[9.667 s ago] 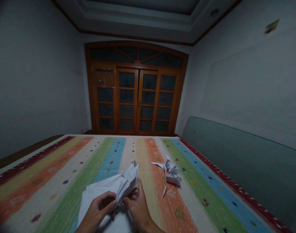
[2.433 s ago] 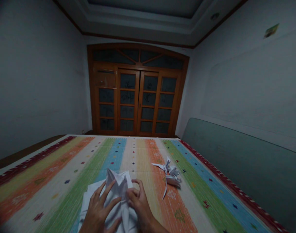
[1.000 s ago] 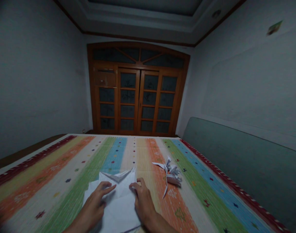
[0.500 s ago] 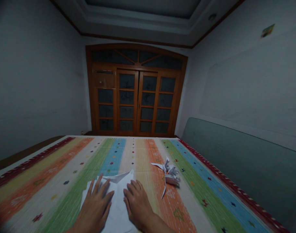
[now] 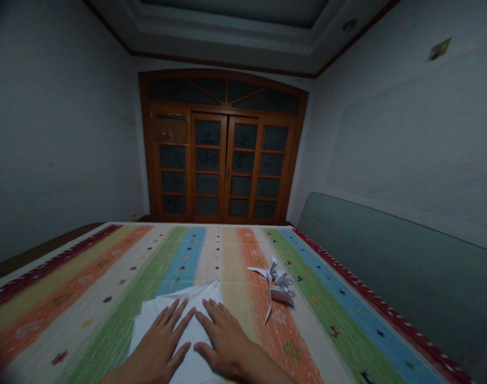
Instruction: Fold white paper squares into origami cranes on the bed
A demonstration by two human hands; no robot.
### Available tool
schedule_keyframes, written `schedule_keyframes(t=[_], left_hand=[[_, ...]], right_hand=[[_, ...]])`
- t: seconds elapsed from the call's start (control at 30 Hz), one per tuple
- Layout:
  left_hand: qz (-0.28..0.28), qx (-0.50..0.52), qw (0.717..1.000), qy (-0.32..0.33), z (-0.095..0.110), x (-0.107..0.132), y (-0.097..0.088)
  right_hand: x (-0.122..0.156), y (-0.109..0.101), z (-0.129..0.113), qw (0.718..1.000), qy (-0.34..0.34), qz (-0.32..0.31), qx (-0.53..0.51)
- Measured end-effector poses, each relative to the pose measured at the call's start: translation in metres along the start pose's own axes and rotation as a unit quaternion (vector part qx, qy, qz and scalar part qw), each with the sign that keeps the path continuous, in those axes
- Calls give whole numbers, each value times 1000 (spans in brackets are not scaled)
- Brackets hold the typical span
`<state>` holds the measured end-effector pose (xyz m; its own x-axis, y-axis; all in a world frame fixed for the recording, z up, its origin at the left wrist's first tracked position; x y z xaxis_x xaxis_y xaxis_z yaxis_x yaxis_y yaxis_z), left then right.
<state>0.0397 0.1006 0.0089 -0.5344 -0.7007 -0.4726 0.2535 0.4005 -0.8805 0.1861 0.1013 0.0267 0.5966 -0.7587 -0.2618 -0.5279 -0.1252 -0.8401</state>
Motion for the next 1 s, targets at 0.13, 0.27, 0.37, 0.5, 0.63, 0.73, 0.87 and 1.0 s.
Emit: schedule_keyframes(t=[0.13,0.27,0.37,0.5,0.63,0.73,0.87,1.0], left_hand=[[-64,22,997,-22,-1,-1,5],[-116,51,991,-44,-1,-4,2],[-139,68,986,-54,0,-6,-2],[-167,77,981,-62,0,-8,-3],[-177,82,978,-68,-1,-11,-5],[-174,88,979,-63,-1,-13,-6],[-174,84,980,-55,-4,-14,-4],[-167,82,981,-50,-6,-13,-2]], right_hand=[[-3,7,2,993,52,-95,49],[-5,0,1,989,76,-101,73],[-5,-3,7,988,89,-99,82],[-6,-7,16,989,94,-79,83],[-6,-8,21,990,97,-62,86],[-5,-10,24,989,98,-56,93],[-4,-14,31,988,112,-45,101],[-3,-22,30,984,127,-34,119]])
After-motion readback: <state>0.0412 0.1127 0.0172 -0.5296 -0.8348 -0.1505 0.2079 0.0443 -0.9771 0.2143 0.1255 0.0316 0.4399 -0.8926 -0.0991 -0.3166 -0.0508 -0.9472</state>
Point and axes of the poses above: each hand's wrist, its own x-axis away from the middle knuckle, its own y-axis out of the palm, z = x × y, the point moved 9 cm from there along -x, towards the middle knuckle, and after that the axes turned 2 degrees about -y, right-handed, at the moved point
